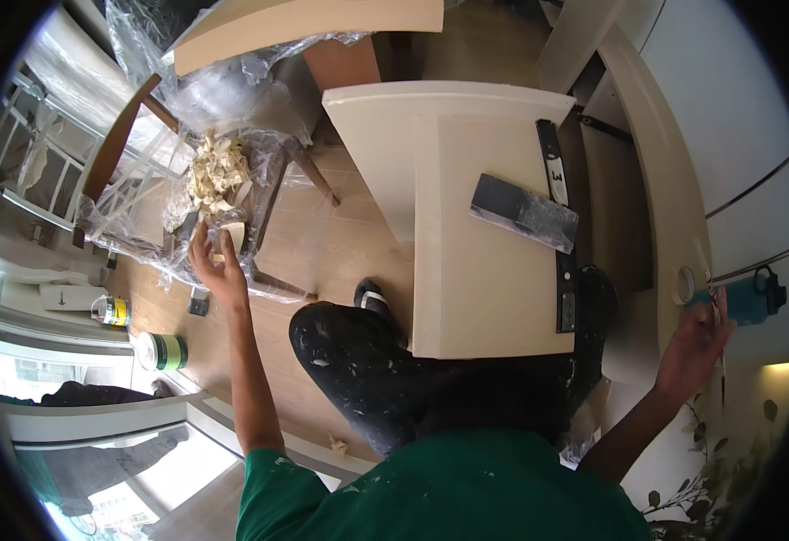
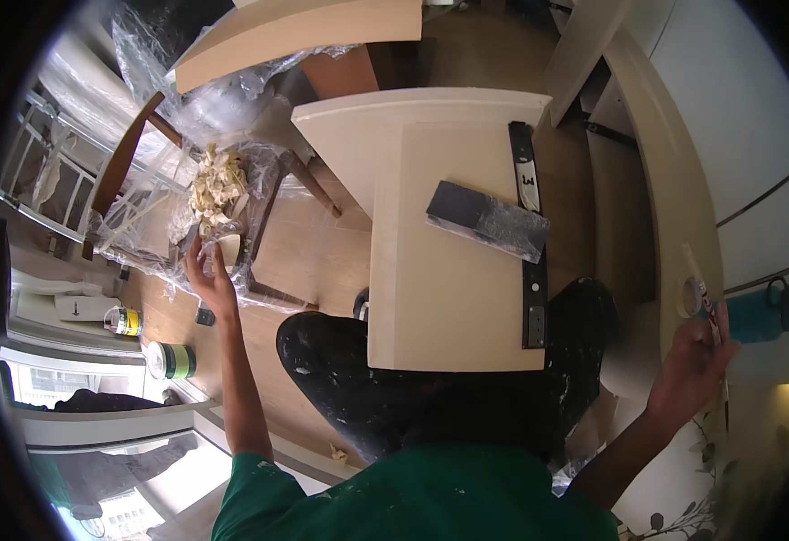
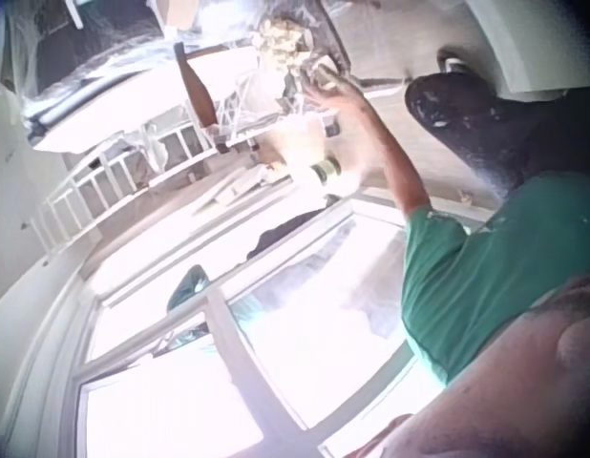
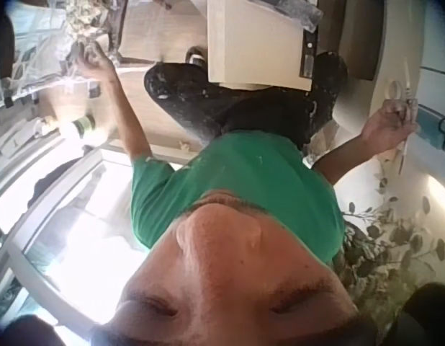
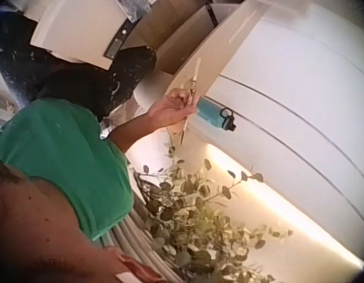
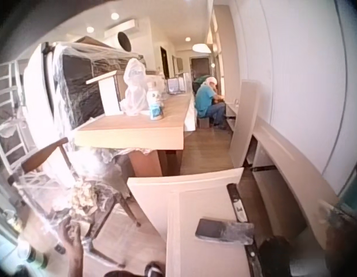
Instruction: The person sands the edges and corners of a small white wooden shelf using a sanding block, then applies a liquid substance along the seams with a thin paintbrush before resuming sanding on different sections of the piece.
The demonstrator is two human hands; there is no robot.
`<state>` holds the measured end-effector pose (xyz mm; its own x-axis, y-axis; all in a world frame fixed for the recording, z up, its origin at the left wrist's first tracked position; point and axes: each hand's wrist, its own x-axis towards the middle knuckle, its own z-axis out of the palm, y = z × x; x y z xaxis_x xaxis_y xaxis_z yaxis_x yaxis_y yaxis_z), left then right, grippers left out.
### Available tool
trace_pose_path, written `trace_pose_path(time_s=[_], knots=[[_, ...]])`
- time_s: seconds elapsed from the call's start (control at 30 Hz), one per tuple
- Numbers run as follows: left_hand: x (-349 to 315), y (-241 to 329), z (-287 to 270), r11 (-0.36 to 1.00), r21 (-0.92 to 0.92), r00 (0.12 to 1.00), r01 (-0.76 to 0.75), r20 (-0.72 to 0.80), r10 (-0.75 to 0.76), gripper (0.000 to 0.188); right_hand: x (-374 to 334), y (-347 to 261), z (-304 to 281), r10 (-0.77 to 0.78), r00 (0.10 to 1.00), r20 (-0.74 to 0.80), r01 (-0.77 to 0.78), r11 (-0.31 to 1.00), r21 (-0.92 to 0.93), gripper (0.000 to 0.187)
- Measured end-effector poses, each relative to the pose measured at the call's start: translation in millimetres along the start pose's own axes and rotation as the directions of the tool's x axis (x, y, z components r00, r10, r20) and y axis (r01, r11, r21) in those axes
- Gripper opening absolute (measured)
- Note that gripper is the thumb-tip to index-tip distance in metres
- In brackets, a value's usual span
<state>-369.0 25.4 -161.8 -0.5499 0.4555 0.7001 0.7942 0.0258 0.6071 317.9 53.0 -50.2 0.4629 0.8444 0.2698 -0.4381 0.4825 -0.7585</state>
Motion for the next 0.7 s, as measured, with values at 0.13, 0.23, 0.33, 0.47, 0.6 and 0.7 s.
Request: trace_pose_path(time_s=[0.13,0.23,0.33,0.47,0.6,0.7], knots=[[15.7,141.5,-13.7,0.93,-0.343,0.926,-0.134,0.292,0.241,0.034,-2.3,5.8,8.8,0.026,0.995,0.094,-0.031,0.998,0.046,0.063],[10.4,235.6,-42.0,0.829,-0.486,0.656,-0.276,0.535,0.532,0.033,-8.0,16.8,23.0,0.021,0.998,0.053,-0.022,1.0,0.019,0.064],[1.7,277.4,-39.9,0.686,-0.62,0.368,-0.38,0.579,0.727,0.032,-9.7,32.6,28.2,0.028,0.997,0.077,-0.028,1.0,-0.003,0.069],[-12.9,288.7,-34.7,0.569,-0.61,0.211,-0.552,0.558,0.803,0.032,-16.9,37.8,39.2,0.026,0.99,0.136,-0.033,0.998,0.052,0.067],[-33.5,278.3,-36.1,0.355,-0.426,0.131,-0.832,0.472,0.872,0.031,-23.4,37.4,37.7,0.014,0.987,0.162,-0.029,0.996,0.087,0.068],[-42.1,274.8,-36.7,0.28,-0.332,0.104,-0.901,0.461,0.881,0.029,-23.9,36.0,36.4,0.027,0.951,0.309,-0.071,0.989,0.131,0.064]])
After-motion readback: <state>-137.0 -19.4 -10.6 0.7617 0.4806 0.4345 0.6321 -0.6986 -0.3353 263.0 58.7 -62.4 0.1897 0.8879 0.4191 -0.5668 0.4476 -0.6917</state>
